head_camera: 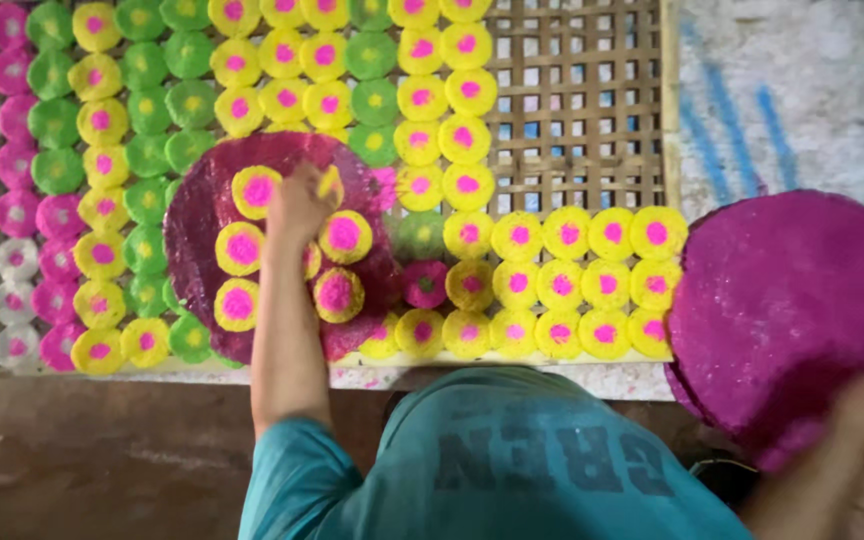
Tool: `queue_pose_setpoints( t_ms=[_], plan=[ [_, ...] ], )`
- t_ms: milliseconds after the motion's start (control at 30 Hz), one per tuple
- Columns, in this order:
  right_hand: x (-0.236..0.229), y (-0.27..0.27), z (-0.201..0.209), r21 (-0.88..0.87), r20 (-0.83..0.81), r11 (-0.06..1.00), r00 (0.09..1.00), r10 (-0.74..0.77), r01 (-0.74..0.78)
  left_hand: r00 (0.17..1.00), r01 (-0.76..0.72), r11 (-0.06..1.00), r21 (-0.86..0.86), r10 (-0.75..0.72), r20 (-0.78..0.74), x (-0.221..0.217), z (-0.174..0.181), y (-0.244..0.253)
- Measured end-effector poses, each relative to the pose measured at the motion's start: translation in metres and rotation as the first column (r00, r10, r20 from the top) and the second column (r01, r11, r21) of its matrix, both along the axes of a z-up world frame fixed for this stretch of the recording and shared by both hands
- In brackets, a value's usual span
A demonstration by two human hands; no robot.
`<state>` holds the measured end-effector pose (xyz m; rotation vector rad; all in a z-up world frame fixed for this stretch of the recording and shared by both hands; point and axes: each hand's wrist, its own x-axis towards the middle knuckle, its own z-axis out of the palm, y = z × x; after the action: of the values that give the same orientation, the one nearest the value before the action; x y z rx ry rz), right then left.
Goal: The person repeatedly picks up small, colorful, flower-shaped discs from a pink tray and places them onto a wooden lattice drying rack. They arrange the discs in neat rows, filling the available space on the rack with items in various colors including yellow, green, pink, and white.
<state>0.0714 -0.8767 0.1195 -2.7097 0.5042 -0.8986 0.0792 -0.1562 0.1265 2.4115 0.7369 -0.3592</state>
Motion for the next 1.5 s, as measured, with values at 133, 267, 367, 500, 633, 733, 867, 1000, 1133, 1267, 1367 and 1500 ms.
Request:
queue_pose_setpoints(
  t_ms=[133,267,367,500,633,733,867,1000,1133,1267,1367,1500],
  plan=[
    [-0.007,0.164,0.0,0.937,-0.074,0.325,0.836,0.544,-0.128,0.883,0.305,0.95,0.063,-0.307,0.355,0.002,0.028,-0.089],
    [0.04,0.31,-0.024,0.812,0.075,-0.421,0.643,0.762,0.405,0.894,0.368,0.91,-0.191,-0.29,0.341,-0.004,0.039,-0.184],
    [0.075,0.339,-0.03,0.929,-0.338,0.174,0.553,0.762,0.328,0.894,0.317,0.915,-0.248,-0.201,0.4,-0.016,0.031,-0.179],
    [0.121,0.354,-0.053,0.992,-0.123,0.104,0.555,0.823,0.065,0.927,0.029,0.992,0.121,-0.072,0.369,-0.033,-0.005,-0.094],
    [0.136,0.361,-0.084,0.727,-0.295,0.506,0.454,0.841,-0.465,0.932,0.035,0.925,0.379,-0.168,0.323,-0.052,-0.044,-0.038],
    [0.132,0.363,-0.088,0.495,-0.31,0.59,0.505,0.806,-0.637,0.947,0.026,0.964,0.265,-0.109,0.301,-0.059,-0.055,-0.022],
    [0.126,0.366,-0.058,0.396,-0.289,0.566,0.486,0.825,-0.723,0.983,0.051,0.982,0.18,-0.082,0.167,-0.053,-0.032,-0.017],
    [0.091,0.375,-0.026,0.319,-0.3,0.623,0.547,0.781,-0.715,0.997,0.052,0.994,-0.099,-0.047,0.059,-0.036,0.011,-0.056],
    [0.042,0.385,-0.028,0.942,-0.061,-0.057,0.336,0.94,0.331,0.963,0.26,0.93,-0.259,-0.23,0.138,-0.029,0.034,-0.135],
    [0.068,0.353,-0.045,0.909,-0.145,-0.17,0.671,0.727,0.38,0.971,0.094,0.963,-0.252,-0.033,0.235,-0.013,0.017,-0.111],
    [0.114,0.304,-0.057,0.966,-0.248,0.236,0.666,0.704,0.11,0.804,-0.106,0.991,0.084,0.036,0.593,-0.012,-0.019,-0.015],
    [0.144,0.275,-0.073,0.923,-0.359,0.378,0.513,0.779,0.073,0.917,-0.282,0.705,0.651,-0.002,0.4,-0.024,-0.07,0.069]
  ],
)
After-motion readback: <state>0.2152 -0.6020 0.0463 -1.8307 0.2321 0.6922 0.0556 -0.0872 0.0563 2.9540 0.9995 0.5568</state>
